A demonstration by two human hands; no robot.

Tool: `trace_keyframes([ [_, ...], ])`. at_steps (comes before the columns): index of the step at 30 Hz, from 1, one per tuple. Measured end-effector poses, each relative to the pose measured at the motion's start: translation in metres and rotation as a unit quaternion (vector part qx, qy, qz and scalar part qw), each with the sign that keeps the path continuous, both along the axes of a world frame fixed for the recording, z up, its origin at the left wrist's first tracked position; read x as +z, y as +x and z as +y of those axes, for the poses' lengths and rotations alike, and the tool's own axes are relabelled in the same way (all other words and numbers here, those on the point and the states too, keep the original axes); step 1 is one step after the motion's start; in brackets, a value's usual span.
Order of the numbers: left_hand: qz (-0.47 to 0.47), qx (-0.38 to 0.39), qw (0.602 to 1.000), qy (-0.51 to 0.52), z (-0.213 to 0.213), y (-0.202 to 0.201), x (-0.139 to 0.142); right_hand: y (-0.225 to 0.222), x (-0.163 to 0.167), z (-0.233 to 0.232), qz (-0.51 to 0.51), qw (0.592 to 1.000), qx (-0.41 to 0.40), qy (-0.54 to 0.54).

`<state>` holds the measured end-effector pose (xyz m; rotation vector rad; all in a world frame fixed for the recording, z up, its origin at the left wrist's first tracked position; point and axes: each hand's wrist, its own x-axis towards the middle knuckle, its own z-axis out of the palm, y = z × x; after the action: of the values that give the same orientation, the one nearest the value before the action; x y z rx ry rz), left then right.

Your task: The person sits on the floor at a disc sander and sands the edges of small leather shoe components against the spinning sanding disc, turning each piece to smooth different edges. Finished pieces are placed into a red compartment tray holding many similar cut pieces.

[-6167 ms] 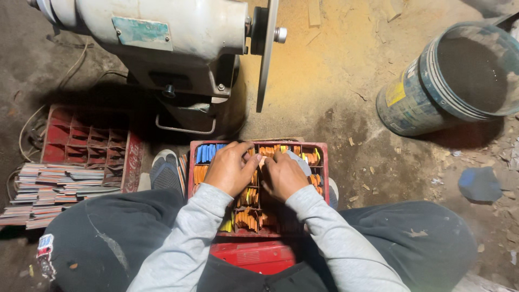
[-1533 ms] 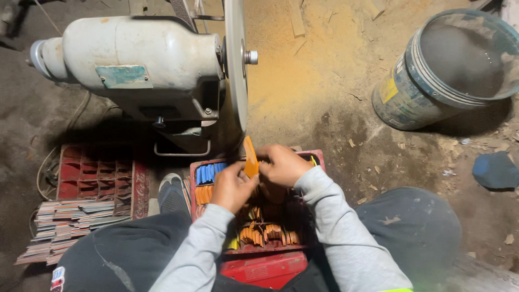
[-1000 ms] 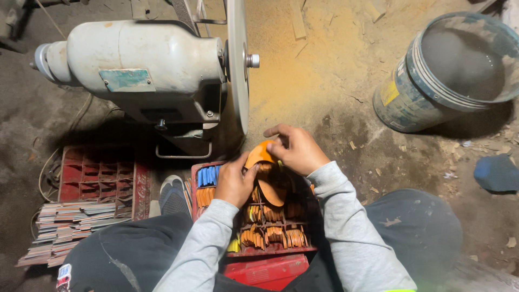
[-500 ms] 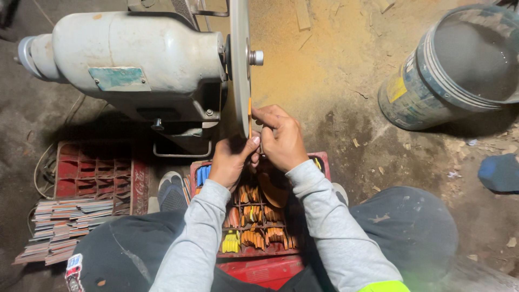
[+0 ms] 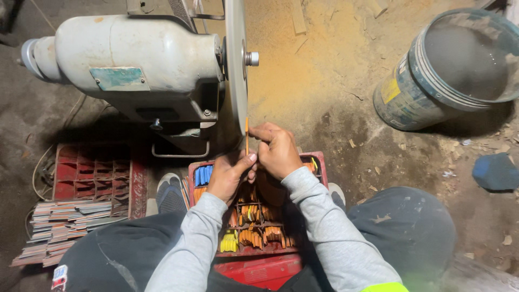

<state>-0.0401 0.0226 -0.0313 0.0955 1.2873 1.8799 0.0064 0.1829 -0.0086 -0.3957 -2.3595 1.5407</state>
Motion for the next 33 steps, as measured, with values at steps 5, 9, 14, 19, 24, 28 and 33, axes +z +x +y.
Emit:
trace_keyframes([
  [5,0.321,0.015,0.882,-0.344,-0.002,0.016,-0.009,0.01,-0.004,0.021,-0.062,0.988,0.1,0.103],
  [9,0.315,0.039,0.941,-0.114,0.004,0.014,-0.004,0.01,0.011,0.02,-0.08,0.996,0.039,0.003],
  [14,0.053,0.014,0.998,-0.029,0.008,-0.002,0.015,0.001,0.03,0.005,0.059,0.992,-0.008,0.114],
  [19,0.01,0.026,1.0,-0.002,0.015,-0.017,0.028,-0.015,0.033,-0.002,0.063,0.994,-0.032,0.089],
  [24,-0.019,0.029,0.999,0.001,0.019,-0.023,0.028,-0.02,0.025,-0.001,0.062,0.993,-0.045,0.085],
  [28,-0.032,0.016,0.999,0.018,0.016,-0.02,0.027,-0.019,0.018,-0.003,0.072,0.992,-0.046,0.093],
  [33,-0.037,0.01,0.999,0.011,0.009,-0.014,0.024,-0.014,0.012,-0.005,0.08,0.989,-0.041,0.114],
])
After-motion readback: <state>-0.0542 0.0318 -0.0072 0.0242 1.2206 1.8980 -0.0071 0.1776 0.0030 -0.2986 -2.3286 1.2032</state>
